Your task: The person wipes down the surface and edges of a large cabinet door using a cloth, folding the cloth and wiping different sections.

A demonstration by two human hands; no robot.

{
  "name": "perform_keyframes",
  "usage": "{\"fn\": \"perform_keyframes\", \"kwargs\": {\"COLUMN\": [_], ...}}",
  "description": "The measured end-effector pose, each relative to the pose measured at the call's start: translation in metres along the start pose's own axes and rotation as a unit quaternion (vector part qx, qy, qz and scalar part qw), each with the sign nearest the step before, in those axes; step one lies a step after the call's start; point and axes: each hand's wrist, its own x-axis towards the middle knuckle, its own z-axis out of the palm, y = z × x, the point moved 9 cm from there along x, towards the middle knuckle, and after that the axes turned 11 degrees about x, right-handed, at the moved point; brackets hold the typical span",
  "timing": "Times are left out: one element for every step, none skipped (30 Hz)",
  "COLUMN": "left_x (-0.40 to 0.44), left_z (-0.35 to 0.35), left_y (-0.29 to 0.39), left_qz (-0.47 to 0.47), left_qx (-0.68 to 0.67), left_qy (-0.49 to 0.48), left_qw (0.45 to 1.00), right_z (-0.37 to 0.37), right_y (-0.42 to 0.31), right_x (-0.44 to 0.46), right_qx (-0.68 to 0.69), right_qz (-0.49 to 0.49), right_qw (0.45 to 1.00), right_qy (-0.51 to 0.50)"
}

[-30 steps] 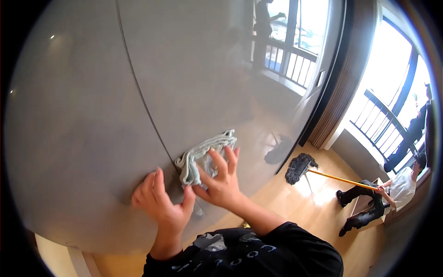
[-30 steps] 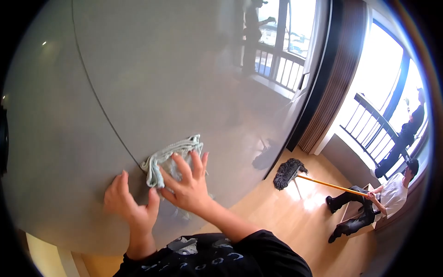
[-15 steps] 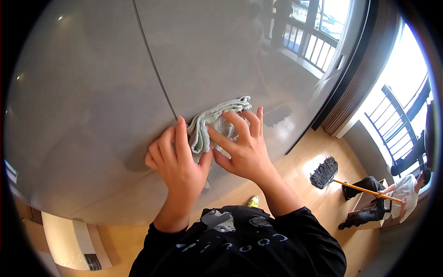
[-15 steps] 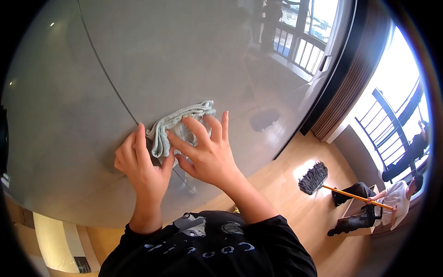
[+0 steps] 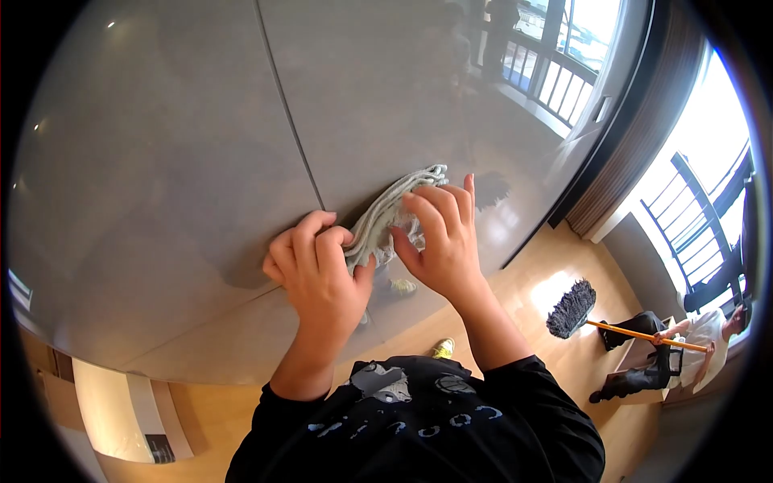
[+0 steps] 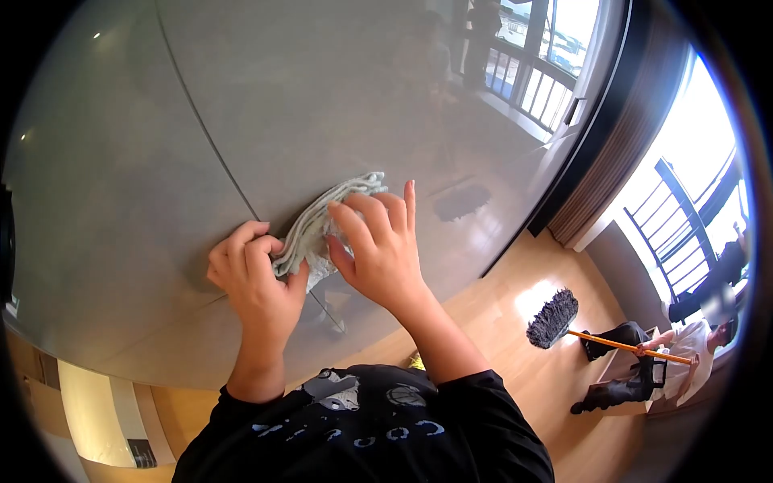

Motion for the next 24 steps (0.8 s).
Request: {"fn": "perform_keyframes", "kwargs": {"left_x": [-0.002,-0.006,-0.008,-0.01,-0.014,-0.019,-0.021,-0.024,-0.027,-0.029,-0.034,-0.035,-0.035,-0.035,-0.033,-0.032,-0.028,-0.027,-0.028,-0.029,-0.033,-0.034,-0.035,-0.037], "left_z": [0.004,0.009,0.012,0.014,0.016,0.018,0.02,0.023,0.026,0.029,0.035,0.038,0.041,0.043,0.043,0.043,0.046,0.047,0.047,0.048,0.043,0.043,0.043,0.042], "left_y": [0.001,0.0,0.0,-0.004,-0.007,-0.009,-0.011,-0.014,-0.018,-0.022,-0.025,-0.026,-0.025,-0.024,-0.022,-0.019,-0.017,-0.016,-0.016,-0.016,-0.016,-0.017,-0.019,-0.022], "left_qz": [0.012,0.024,0.037,0.025,0.014,0.003,-0.018,-0.039,-0.06,-0.082,-0.079,-0.095,-0.111,-0.126,-0.121,-0.116,-0.111,-0.105,-0.098,-0.09,-0.082,-0.074,-0.073,-0.072], "left_qx": [-0.031,-0.062,-0.095,-0.138,-0.182,-0.226,-0.269,-0.311,-0.352,-0.391,-0.426,-0.447,-0.467,-0.486,-0.49,-0.494,-0.499,-0.504,-0.506,-0.505,-0.504,-0.504,-0.502,-0.501], "left_qy": [-0.016,-0.032,-0.044,-0.053,-0.063,-0.074,-0.083,-0.093,-0.103,-0.114,-0.122,-0.145,-0.167,-0.188,-0.193,-0.197,-0.202,-0.206,-0.199,-0.203,-0.208,-0.212,-0.212,-0.211], "left_qw": [0.999,0.997,0.994,0.989,0.981,0.971,0.959,0.945,0.928,0.91,0.893,0.878,0.861,0.844,0.841,0.839,0.835,0.832,0.834,0.834,0.834,0.834,0.835,0.836], "right_z": [0.001,0.003,0.005,0.005,0.005,0.006,0.007,0.008,0.008,0.014,0.02,0.024,0.023,0.022,0.024,0.028,0.027,0.032,0.035,0.038,0.037,0.033,0.03,0.029], "right_y": [0.004,0.005,0.005,0.005,0.005,0.005,0.006,0.006,0.004,0.008,0.014,0.017,0.02,0.025,0.03,0.035,0.037,0.041,0.045,0.045,0.044,0.041,0.038,0.036], "right_x": [-0.002,-0.005,-0.008,-0.01,-0.013,-0.018,-0.023,-0.027,-0.029,-0.034,-0.042,-0.047,-0.048,-0.051,-0.056,-0.062,-0.059,-0.064,-0.071,-0.077,-0.085,-0.082,-0.079,-0.077], "right_qx": [0.0,-0.002,-0.006,-0.012,-0.006,0.015,0.036,0.057,0.091,0.14,0.189,0.238,0.271,0.317,0.361,0.403,0.424,0.416,0.408,0.4,0.382,0.392,0.402,0.411], "right_qz": [0.007,0.009,0.01,0.009,0.01,0.009,0.007,0.006,0.013,0.036,0.059,0.082,0.101,0.15,0.198,0.244,0.206,0.216,0.227,0.238,0.282,0.288,0.295,0.301], "right_qw": [1.0,1.0,1.0,1.0,1.0,1.0,0.999,0.998,0.996,0.988,0.976,0.959,0.945,0.924,0.897,0.867,0.869,0.865,0.861,0.856,0.848,0.846,0.843,0.84], "right_qy": [0.011,0.013,0.017,0.02,0.015,0.008,0.001,-0.006,-0.02,-0.057,-0.093,-0.129,-0.15,-0.154,-0.158,-0.161,-0.151,-0.176,-0.201,-0.225,-0.236,-0.219,-0.202,-0.185]}}
